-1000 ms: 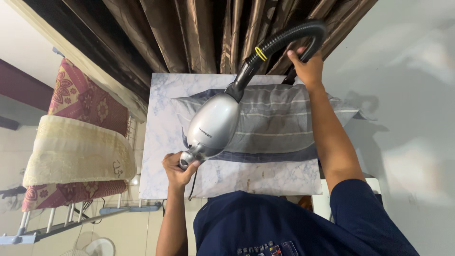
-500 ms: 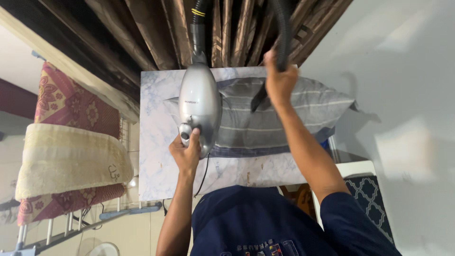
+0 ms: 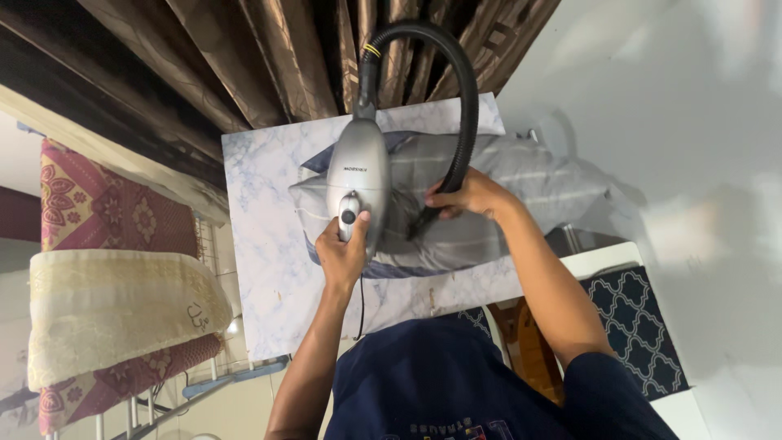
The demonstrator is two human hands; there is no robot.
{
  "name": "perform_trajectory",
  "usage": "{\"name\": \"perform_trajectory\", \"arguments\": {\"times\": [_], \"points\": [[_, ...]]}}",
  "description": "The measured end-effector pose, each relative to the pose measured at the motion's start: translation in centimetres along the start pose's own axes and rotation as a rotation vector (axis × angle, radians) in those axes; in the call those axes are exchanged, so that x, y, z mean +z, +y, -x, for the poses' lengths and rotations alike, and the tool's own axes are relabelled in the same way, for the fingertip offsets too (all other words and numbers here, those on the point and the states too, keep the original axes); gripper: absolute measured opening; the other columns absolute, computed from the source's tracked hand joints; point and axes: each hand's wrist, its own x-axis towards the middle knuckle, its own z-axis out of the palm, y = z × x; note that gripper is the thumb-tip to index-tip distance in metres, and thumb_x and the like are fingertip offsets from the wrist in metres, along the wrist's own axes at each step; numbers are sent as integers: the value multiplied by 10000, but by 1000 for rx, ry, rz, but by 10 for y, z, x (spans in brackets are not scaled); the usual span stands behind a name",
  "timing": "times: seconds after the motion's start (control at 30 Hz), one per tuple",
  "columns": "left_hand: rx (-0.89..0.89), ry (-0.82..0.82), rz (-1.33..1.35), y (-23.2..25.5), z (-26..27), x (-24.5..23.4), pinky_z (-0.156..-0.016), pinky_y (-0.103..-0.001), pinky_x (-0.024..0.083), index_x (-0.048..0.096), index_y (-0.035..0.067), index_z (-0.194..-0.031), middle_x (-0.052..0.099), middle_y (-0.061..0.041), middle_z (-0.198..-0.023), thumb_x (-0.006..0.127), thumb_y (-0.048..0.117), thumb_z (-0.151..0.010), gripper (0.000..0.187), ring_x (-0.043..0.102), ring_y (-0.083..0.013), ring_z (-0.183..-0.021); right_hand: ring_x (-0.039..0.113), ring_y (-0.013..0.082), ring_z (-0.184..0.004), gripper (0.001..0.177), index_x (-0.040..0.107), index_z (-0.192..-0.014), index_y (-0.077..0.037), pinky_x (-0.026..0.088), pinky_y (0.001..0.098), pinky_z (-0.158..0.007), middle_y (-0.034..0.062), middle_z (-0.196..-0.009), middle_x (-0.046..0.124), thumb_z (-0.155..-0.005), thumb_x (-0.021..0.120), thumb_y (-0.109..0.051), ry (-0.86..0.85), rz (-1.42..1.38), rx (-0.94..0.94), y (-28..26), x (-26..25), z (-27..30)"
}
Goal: The person uses a handheld vacuum cleaner to remove air from a pillow placed inside a vacuum-seal storage bag on a table. They repeatedly move the vacuum nozzle over the bag's surface and press down with their hands to compress the pillow.
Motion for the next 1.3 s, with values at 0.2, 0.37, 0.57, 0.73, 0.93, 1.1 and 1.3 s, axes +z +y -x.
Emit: {"name": "perform_trajectory", "arguments": {"times": [0.2, 0.37, 0.57, 0.73, 0.93, 1.1, 1.3], "points": [[-9, -38, 22, 18, -21, 1, -445, -296, 444, 662, -16, -783, 600, -55, -531, 745, 396, -944, 451, 595, -129, -449, 713, 215, -771, 246, 787, -1046, 1, 549, 334, -693, 157, -889, 762, -855, 861, -135, 684, 291, -466, 16, 18, 26], [44, -68, -7, 27, -36, 12, -424, -297, 479, 681, 5, -824, 627, -64, -547, 741, 384, -915, 395, 637, -143, -436, 754, 211, -849, 299, 738, -1061, 7, 572, 342, -748, 160, -933, 756, -833, 845, -153, 951, 296, -587, 61, 17, 19], [-51, -137, -24, 29, -34, 25, -449, -305, 482, 656, -18, -765, 613, -86, -527, 754, 408, -917, 463, 626, -138, -446, 757, 227, -758, 356, 738, -1088, 38, 576, 354, -718, 162, -802, 751, -798, 851, -135, 852, 271, -423, 93, 6, -28], [79, -12, -77, 43, -22, 1, -472, -294, 439, 664, -2, -742, 606, -56, -544, 754, 411, -934, 464, 554, -104, -483, 758, 186, -774, 332, 767, -1063, 59, 575, 310, -703, 175, -864, 773, -798, 846, -124, 772, 268, -494, 75, -23, -41], [-106, -66, 67, 63, 4, -16, -440, -272, 436, 643, 16, -711, 592, -23, -542, 716, 414, -942, 466, 559, -95, -458, 785, 163, -798, 371, 749, -1099, 55, 590, 278, -701, 114, -904, 783, -834, 823, -193, 594, -261, -544, 48, 21, -68], [-129, -87, 84, 69, 18, -6, -425, -281, 432, 612, 8, -702, 578, -37, -535, 690, 402, -962, 478, 548, -107, -433, 754, 191, -817, 369, 757, -1111, 38, 577, 310, -736, 136, -902, 789, -842, 851, -196, 727, 39, -518, 52, 42, -76], [-129, -131, 124, 75, 13, 5, -426, -277, 412, 616, 19, -722, 579, -26, -558, 715, 388, -947, 444, 529, -91, -441, 759, 193, -871, 364, 742, -1149, 17, 567, 318, -787, 161, -952, 782, -860, 838, -182, 819, 154, -602, 60, -4, -44]]}}
